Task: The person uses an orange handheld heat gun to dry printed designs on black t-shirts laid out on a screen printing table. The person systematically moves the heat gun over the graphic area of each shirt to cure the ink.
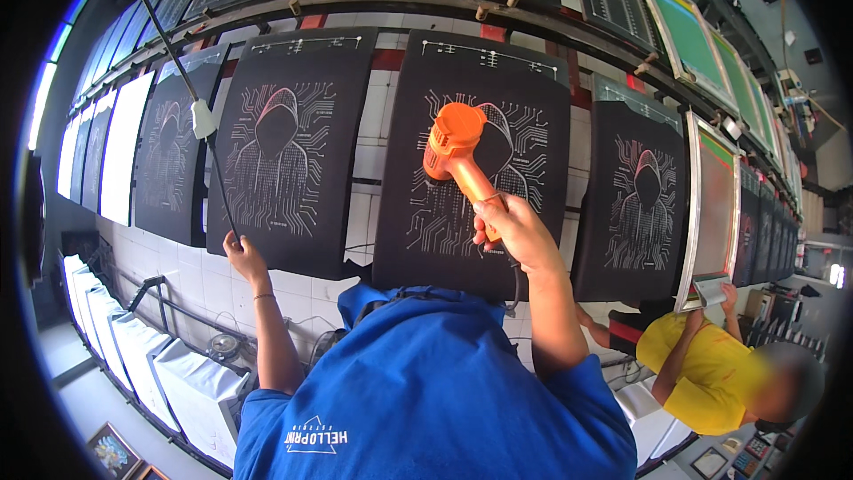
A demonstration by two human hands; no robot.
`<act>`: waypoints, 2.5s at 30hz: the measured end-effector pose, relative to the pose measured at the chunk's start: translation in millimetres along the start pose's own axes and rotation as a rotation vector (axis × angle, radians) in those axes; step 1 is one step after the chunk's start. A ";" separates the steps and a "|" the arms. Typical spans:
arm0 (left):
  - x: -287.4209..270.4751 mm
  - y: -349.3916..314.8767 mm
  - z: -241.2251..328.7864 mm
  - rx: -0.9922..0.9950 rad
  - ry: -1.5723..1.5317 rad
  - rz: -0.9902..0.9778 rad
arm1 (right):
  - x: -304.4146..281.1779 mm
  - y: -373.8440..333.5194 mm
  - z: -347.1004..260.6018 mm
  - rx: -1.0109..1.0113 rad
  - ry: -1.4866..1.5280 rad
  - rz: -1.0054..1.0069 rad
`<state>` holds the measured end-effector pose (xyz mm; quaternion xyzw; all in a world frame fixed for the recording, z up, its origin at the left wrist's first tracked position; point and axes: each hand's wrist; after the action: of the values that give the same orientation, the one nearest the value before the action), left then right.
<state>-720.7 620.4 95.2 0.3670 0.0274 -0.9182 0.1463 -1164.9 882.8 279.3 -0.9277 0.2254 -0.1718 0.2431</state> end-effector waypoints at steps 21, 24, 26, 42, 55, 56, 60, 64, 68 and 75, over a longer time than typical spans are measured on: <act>41.1 -61.2 19.6 0.143 0.482 0.180 | -5.9 -14.7 9.3 -0.035 -0.037 -0.031; 42.7 -61.1 21.5 0.143 0.465 0.204 | -14.6 -25.8 11.5 0.008 -0.049 -0.041; 41.9 -59.2 18.8 0.153 0.460 0.187 | -12.2 -30.8 16.4 -0.005 -0.048 -0.009; 42.5 -58.3 16.5 0.149 0.464 0.208 | 35.2 -26.9 25.3 0.039 -0.089 -0.154; 41.2 -59.3 16.9 0.167 0.463 0.191 | 32.1 -53.6 27.5 0.212 -0.103 -0.286; 41.8 -58.9 15.8 0.162 0.467 0.188 | 30.9 -57.1 29.8 0.215 -0.095 -0.294; 39.4 -60.0 13.4 0.157 0.468 0.202 | 20.9 -59.1 24.6 0.225 -0.118 -0.257; 41.3 -58.2 12.2 0.215 0.439 0.206 | 20.2 -42.8 16.5 0.031 -0.030 -0.086; 42.8 -55.8 9.1 0.261 0.459 0.171 | 21.9 -0.7 39.2 -0.210 0.207 0.066; 39.1 -55.7 -6.1 0.294 0.471 0.176 | 22.9 -13.7 33.7 -0.080 0.243 0.011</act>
<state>-759.6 664.9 60.8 0.5885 -0.1047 -0.7856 0.1600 -1126.6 894.7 263.6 -0.9078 0.2648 -0.2725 0.1777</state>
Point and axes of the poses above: each hand's wrist, its own y-axis towards the middle knuckle, its own x-axis out of the palm, z = x × y, and after that the axes turned 5 degrees about y, right-handed
